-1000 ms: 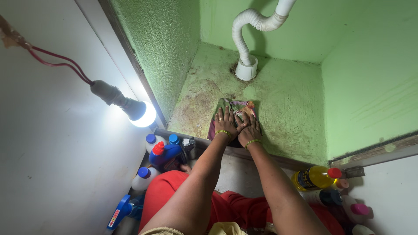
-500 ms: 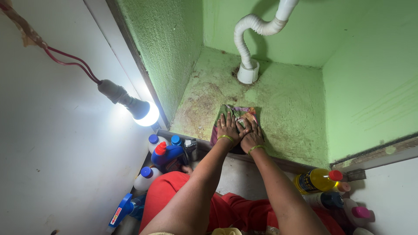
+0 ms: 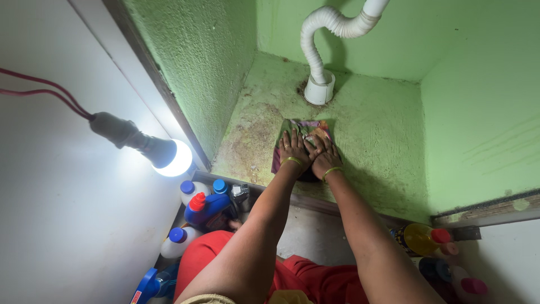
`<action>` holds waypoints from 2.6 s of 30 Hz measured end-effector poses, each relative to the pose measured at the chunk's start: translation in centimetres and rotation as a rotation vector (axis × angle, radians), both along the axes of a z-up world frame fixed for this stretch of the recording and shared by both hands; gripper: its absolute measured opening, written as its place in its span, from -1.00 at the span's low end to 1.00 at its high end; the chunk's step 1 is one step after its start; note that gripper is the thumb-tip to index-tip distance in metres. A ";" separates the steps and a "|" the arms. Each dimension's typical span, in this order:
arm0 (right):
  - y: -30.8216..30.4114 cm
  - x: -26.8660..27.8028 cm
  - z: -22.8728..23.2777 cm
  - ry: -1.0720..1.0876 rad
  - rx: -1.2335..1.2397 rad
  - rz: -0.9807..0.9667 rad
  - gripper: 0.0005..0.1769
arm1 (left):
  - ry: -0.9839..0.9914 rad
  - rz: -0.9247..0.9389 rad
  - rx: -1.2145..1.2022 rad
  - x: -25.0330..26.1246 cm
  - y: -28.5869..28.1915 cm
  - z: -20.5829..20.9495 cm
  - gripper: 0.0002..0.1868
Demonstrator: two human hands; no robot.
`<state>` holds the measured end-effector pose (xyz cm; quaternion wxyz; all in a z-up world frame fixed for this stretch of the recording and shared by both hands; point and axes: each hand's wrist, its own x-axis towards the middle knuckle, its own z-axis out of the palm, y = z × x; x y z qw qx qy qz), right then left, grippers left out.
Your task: The person sits in front of an under-sink cabinet and organizes several cleaning product bottles. They pick up each bottle, move it aside, and then wipe the cabinet floor with a cloth. The person handles multiple bottles and a cloth during the task.
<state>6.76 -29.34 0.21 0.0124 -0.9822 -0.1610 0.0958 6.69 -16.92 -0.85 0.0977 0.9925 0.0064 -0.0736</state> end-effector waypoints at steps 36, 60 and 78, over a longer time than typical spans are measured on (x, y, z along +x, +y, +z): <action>-7.2 -8.2 -1.3 -0.015 0.041 -0.237 -0.28 | -0.060 -0.202 -0.049 -6.7 -6.6 -0.7 0.08; -6.5 -10.8 0.3 0.057 -0.037 -0.145 -0.16 | -0.011 -0.205 -0.075 -9.5 -5.5 -0.6 0.12; -5.9 -0.2 -0.3 0.029 -0.004 -0.120 -0.21 | -0.009 -0.169 -0.033 0.8 -4.9 -1.0 0.10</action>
